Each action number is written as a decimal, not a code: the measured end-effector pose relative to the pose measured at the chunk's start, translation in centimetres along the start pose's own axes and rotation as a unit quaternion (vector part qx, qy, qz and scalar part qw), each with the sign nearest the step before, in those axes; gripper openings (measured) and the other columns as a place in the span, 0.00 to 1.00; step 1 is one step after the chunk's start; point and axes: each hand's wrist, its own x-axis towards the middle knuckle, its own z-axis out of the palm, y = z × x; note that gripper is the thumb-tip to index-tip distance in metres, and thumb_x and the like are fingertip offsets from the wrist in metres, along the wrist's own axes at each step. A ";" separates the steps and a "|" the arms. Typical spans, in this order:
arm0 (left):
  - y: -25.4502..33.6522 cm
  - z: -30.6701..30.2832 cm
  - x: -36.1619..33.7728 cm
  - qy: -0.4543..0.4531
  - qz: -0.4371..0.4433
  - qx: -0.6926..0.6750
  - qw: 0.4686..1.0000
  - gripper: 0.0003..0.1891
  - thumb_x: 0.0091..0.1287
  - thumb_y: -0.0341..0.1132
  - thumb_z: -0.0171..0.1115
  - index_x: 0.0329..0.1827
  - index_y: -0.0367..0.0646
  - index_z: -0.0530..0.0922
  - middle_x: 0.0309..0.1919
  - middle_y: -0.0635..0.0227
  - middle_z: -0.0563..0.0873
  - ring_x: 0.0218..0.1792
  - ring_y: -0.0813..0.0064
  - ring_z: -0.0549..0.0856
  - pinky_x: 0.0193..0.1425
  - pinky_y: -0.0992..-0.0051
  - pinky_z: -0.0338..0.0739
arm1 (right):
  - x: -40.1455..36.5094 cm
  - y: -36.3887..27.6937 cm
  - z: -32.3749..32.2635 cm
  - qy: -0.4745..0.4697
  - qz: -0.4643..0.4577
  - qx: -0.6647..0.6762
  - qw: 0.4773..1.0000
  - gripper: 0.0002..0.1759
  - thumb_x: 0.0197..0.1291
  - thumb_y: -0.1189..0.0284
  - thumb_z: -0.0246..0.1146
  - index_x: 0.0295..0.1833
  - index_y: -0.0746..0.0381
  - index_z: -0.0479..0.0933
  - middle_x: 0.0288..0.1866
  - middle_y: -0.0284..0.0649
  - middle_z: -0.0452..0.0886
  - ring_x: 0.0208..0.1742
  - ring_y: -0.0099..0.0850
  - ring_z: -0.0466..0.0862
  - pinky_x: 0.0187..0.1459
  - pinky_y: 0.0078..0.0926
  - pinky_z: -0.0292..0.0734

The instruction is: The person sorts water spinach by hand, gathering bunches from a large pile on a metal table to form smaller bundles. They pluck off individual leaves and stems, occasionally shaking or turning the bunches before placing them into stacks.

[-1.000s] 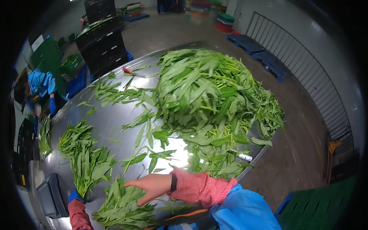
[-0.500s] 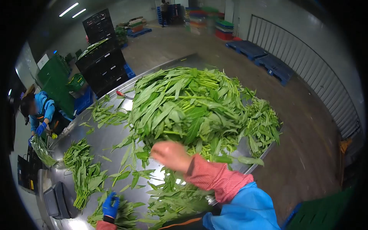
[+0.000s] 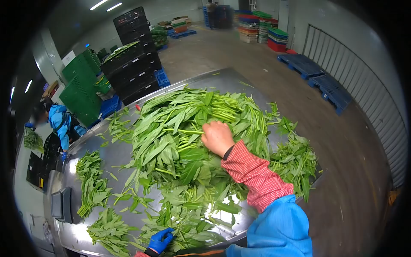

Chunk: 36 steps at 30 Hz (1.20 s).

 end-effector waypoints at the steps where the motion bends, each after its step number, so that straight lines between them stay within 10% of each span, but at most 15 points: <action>1: 0.4 0.0 0.0 0.007 -0.008 0.010 1.000 0.17 0.63 0.39 0.63 0.55 0.49 0.79 0.34 0.65 0.86 0.33 0.72 0.84 0.41 0.74 0.78 | 0.4 0.4 -0.5 0.002 0.022 0.033 0.999 0.12 0.58 0.66 0.58 0.33 0.65 0.73 0.30 0.49 0.79 0.35 0.46 0.81 0.36 0.44 0.75; 7: 1.5 1.4 0.0 0.043 -0.070 0.041 0.996 0.19 0.64 0.48 0.61 0.54 0.48 0.80 0.42 0.56 0.86 0.42 0.59 0.85 0.48 0.64 0.78 | 5.4 6.7 -0.2 0.086 0.031 0.065 0.994 0.09 0.59 0.72 0.58 0.38 0.67 0.69 0.25 0.49 0.78 0.29 0.48 0.81 0.33 0.44 0.76; 12: 2.7 1.4 0.2 0.047 -0.091 0.043 0.994 0.19 0.66 0.49 0.59 0.56 0.51 0.79 0.41 0.55 0.86 0.40 0.56 0.85 0.46 0.63 0.79 | 8.1 9.8 1.0 -0.112 0.058 -0.041 0.991 0.51 0.37 0.44 0.73 0.61 0.68 0.68 0.56 0.49 0.71 0.58 0.43 0.73 0.58 0.39 0.71; 16: 1.7 2.0 0.5 0.044 -0.115 0.028 0.992 0.19 0.66 0.48 0.59 0.56 0.51 0.79 0.41 0.55 0.86 0.40 0.56 0.85 0.47 0.64 0.79 | 11.5 10.3 0.8 -0.219 0.056 -0.126 0.966 0.57 0.33 0.40 0.71 0.64 0.67 0.65 0.59 0.50 0.69 0.64 0.45 0.69 0.62 0.40 0.67; 27: 3.6 1.8 1.2 0.030 -0.161 0.011 0.986 0.18 0.66 0.45 0.60 0.57 0.50 0.78 0.43 0.53 0.85 0.44 0.56 0.84 0.49 0.65 0.78 | 13.3 12.6 1.9 -0.269 0.049 -0.039 0.961 0.56 0.33 0.40 0.72 0.64 0.67 0.65 0.60 0.54 0.69 0.65 0.46 0.68 0.65 0.43 0.64; 36: 3.3 2.0 1.2 0.014 -0.161 0.007 0.987 0.20 0.65 0.44 0.61 0.58 0.49 0.77 0.42 0.56 0.85 0.43 0.65 0.84 0.49 0.68 0.77 | 10.8 10.4 1.4 -0.095 -0.040 0.056 0.993 0.27 0.38 0.63 0.68 0.42 0.68 0.70 0.36 0.54 0.79 0.42 0.52 0.80 0.45 0.45 0.74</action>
